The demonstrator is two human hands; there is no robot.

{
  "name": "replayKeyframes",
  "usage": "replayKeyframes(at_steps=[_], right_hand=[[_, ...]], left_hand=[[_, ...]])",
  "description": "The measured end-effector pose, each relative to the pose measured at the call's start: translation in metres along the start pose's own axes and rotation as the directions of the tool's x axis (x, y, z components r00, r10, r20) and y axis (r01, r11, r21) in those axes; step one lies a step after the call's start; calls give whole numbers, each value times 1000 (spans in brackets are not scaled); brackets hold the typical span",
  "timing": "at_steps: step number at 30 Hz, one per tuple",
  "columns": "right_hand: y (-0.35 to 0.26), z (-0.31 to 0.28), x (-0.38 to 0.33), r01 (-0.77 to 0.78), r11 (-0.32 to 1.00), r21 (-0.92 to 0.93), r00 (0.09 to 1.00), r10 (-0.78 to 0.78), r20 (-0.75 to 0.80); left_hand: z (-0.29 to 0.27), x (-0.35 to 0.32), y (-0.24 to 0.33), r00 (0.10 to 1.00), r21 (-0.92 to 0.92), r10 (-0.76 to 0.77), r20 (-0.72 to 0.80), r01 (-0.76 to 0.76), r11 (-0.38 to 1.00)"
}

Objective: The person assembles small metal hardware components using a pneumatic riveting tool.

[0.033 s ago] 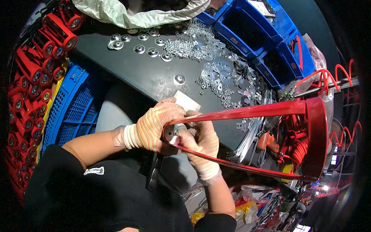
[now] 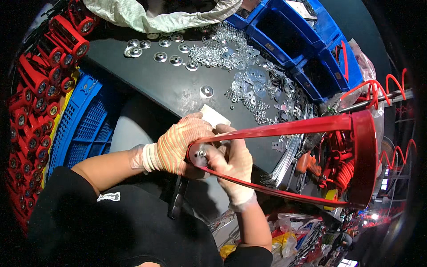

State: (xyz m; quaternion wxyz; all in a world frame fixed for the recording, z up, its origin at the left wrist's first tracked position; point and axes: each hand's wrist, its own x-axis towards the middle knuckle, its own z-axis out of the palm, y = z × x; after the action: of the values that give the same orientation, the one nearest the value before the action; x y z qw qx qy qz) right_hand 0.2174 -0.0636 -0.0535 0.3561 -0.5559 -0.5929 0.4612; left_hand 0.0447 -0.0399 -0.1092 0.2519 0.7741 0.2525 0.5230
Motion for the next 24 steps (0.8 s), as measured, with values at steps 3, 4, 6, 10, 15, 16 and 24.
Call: replayKeyframes(at_steps=[3,4,6,10,15,16,24], right_hand=[[3,-33,16,-101,986,-136,993,108,52],[14,-63,21,-65,965,-253,997,52,-59],[41,-154,24,153,980,-130,898,-193,-395],[106,-328,-29,-141,573,-807,938,-182,-294],[92,-334,-11,-230,260,-938,961,-91,-261],[86,-332,-8,-247,178,-953,963,-69,-262],[4,-259,-66,-110,799,-591,869,-212,-448]], left_hand=[[-1,-1,-2,998,11,-34,56,33,999],[-7,-1,-4,988,-29,-39,149,43,999],[-29,2,-6,991,-155,14,136,8,988],[-62,45,-27,895,-329,-392,211,443,834],[-66,113,-113,993,674,-18,115,-65,735],[-65,122,-116,953,678,-170,252,-49,733],[-72,122,-135,920,689,-79,384,-229,688]])
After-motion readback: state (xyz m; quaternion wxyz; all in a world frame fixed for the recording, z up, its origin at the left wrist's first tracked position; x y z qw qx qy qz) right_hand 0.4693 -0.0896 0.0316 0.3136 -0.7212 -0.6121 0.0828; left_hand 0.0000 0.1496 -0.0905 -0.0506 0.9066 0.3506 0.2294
